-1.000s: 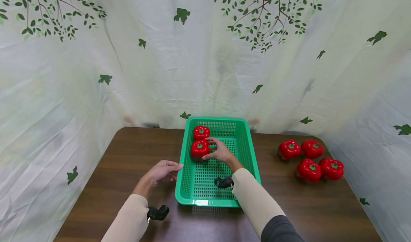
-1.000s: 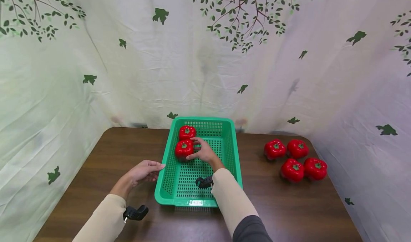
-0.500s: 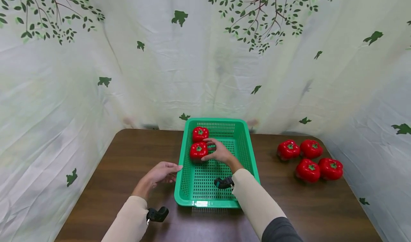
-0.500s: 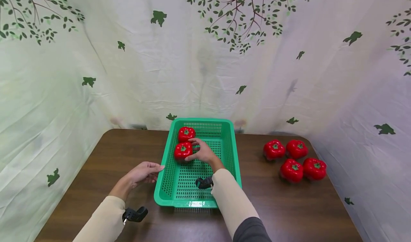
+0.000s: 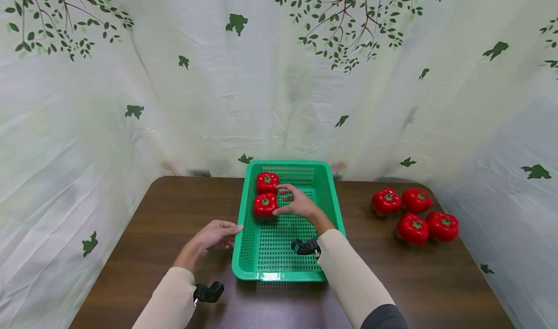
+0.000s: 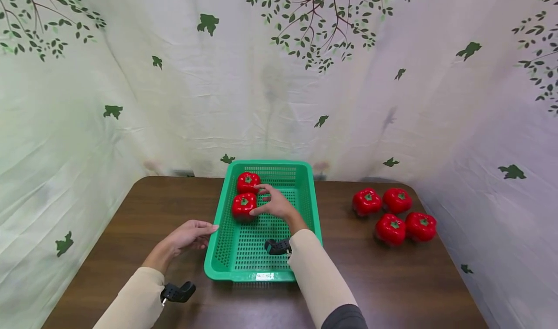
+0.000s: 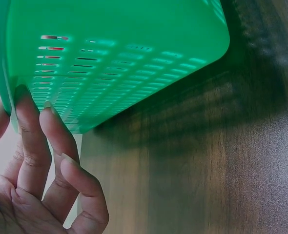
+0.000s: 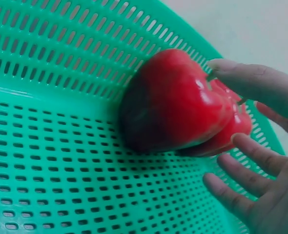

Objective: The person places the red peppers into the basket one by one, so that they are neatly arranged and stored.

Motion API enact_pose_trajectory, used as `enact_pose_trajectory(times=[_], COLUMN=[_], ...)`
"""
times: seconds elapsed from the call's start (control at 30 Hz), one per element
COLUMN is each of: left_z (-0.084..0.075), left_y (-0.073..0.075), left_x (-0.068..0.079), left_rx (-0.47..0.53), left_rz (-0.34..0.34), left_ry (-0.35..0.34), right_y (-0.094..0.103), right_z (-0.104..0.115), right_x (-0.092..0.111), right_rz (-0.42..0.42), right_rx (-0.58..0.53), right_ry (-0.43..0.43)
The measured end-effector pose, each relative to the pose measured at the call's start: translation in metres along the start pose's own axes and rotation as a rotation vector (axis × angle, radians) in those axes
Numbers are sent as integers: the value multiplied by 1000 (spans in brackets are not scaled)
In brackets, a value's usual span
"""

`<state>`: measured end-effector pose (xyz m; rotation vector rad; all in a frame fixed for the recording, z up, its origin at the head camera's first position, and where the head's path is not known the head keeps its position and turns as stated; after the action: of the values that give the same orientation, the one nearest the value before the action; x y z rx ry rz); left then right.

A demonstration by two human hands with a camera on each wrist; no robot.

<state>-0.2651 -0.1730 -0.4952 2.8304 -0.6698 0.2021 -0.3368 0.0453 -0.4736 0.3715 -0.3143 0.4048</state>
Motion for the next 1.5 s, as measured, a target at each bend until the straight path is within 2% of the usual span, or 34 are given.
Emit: enact_pose_trajectory(times=[0.17,0.37,0.6,0.93,1.5], left_z=[-1,0,-1,-1,-2], left_y=[0,-1,-3,2,-2], left_x=[-1,-1,-2,-2,0], left_rx=[-2,-5,-6,-28,-30], left_rz=[3,-3,0,-7,3], left_ry=[-3,15,9,13,19], right_y=[7,20,32,37,65], right_z=[4,9,12,7,-14], right_x=[10,29,49,63,95], right_rz=[7,15,49,128,165], right_rx=[1,-64,-59,-60,-115], right_ry=[22,62,113,139,177])
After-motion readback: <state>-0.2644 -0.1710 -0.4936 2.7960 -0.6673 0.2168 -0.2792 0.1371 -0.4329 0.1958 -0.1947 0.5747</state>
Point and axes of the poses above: each hand's wrist, its own x-axis away from the middle knuckle, its own y-axis out of the back of the hand, z = x × y, the point moved 8 cm from there along -x, towards the middle knuckle, and after that the axes turned 13 degrees about -y, right-handed, at the moved point
